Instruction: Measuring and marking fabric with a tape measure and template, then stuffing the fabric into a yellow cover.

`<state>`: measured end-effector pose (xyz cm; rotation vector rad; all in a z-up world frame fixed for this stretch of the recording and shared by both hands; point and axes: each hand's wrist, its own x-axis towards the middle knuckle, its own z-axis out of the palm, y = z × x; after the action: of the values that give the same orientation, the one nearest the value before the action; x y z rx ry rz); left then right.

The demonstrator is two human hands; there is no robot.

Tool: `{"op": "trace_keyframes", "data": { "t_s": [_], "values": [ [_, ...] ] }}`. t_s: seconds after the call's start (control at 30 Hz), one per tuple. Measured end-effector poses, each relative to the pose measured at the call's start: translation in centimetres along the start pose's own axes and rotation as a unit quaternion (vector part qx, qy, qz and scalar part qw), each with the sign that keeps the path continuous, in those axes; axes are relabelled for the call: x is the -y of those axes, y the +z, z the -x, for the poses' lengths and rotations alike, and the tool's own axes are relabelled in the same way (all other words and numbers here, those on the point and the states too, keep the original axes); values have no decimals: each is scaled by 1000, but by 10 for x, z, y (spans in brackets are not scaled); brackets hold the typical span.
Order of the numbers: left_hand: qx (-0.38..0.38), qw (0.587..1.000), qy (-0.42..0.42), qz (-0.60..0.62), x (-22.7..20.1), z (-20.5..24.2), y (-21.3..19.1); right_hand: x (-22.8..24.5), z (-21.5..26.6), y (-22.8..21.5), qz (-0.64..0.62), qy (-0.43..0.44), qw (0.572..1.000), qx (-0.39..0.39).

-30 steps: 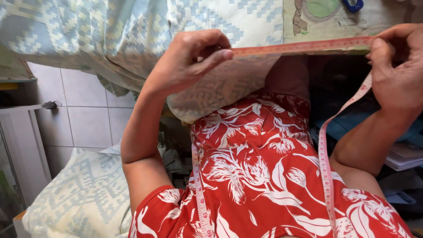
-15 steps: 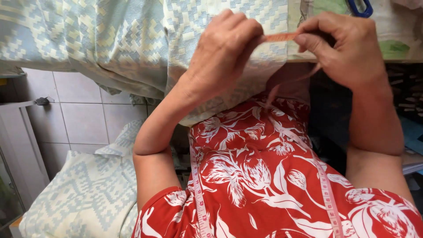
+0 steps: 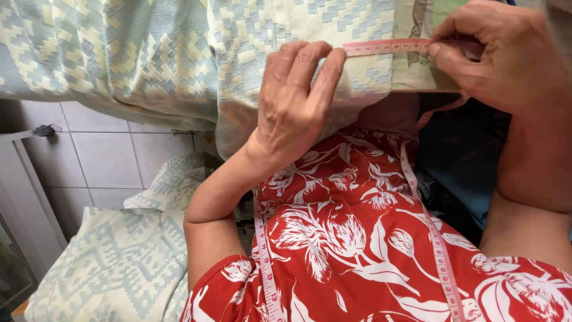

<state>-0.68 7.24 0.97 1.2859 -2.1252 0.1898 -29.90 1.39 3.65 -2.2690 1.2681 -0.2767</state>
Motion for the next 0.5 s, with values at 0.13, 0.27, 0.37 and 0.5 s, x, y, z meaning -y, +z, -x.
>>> {"op": "trace_keyframes", "data": {
  "t_s": [0.13, 0.27, 0.37, 0.5],
  "values": [
    [51, 996, -12, 66, 1, -9, 0, 15, 2, -6, -22, 0, 1000, -13],
    [60, 993, -6, 102, 8, -20, 11, 10, 9, -3, 43, -60, 996, -56],
    [80, 987, -31, 134, 9, -13, 17, 3, 12, 2, 32, -110, 991, -76],
    [53, 988, -30, 141, 8, -29, 13, -3, 17, 14, 49, -136, 984, -103]
  ]
}}
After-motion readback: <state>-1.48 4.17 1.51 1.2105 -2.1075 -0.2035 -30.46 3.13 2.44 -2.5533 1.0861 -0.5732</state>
